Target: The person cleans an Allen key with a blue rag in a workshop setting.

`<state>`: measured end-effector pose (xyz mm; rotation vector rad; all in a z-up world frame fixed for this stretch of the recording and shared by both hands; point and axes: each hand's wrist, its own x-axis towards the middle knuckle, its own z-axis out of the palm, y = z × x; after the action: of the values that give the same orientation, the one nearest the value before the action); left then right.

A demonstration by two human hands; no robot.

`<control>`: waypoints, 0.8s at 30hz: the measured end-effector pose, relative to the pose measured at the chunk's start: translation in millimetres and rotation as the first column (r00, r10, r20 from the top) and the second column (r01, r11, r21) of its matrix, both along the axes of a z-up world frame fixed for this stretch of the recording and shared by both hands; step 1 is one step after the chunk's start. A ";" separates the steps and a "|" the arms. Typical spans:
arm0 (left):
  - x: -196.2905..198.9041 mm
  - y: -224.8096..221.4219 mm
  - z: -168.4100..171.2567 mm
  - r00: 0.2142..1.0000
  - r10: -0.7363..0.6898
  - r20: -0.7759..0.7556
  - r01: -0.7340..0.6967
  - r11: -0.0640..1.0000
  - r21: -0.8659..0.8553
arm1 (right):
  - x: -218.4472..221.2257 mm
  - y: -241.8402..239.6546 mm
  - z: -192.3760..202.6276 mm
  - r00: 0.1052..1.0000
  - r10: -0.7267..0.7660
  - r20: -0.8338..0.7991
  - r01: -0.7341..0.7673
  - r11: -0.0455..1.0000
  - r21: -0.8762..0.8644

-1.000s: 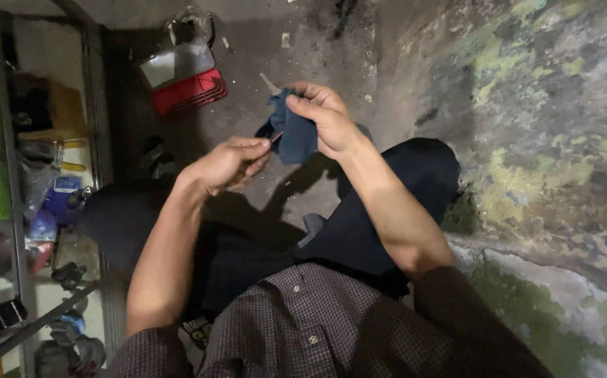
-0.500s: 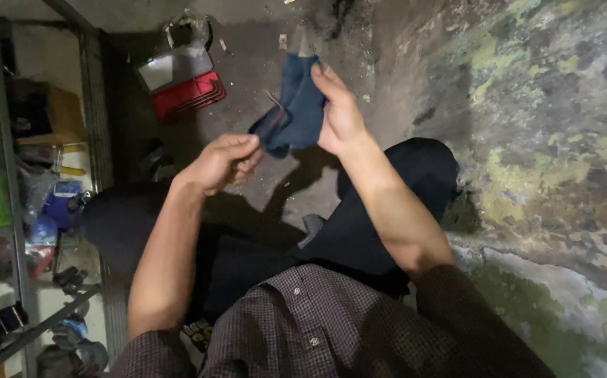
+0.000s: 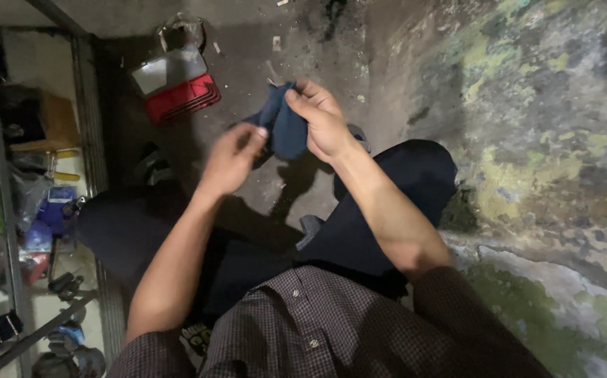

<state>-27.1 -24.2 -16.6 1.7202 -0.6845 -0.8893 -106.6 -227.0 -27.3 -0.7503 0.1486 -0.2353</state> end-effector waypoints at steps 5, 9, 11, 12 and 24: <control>7.0 4.4 27.6 0.863 0.337 0.376 -0.272 0.938 -0.215 | -1.6 7.1 -6.2 0.996 0.061 -0.068 -0.071 0.984 -0.161; 9.2 5.2 25.9 0.914 0.332 0.234 -0.264 0.923 -0.279 | -2.0 11.5 -9.8 0.980 0.155 -0.125 -0.179 0.960 -0.216; 11.0 7.1 20.4 0.951 0.292 0.104 -0.255 0.927 -0.275 | -1.8 11.0 -8.1 0.976 0.184 -0.119 -0.205 0.958 -0.199; 11.9 7.3 17.7 0.970 0.242 -0.030 -0.241 0.932 -0.272 | -1.9 10.1 -7.2 0.971 0.209 -0.114 -0.227 0.957 -0.182; 9.9 -3.7 -3.7 0.879 0.334 -0.340 -0.428 0.868 -0.251 | 6.9 23.5 -10.7 0.972 0.210 -0.105 -0.206 0.977 0.048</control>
<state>-17.2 -27.9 -20.4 1.3340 -0.2535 -0.6801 -99.7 -203.5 -37.9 -0.7365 0.1765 0.0086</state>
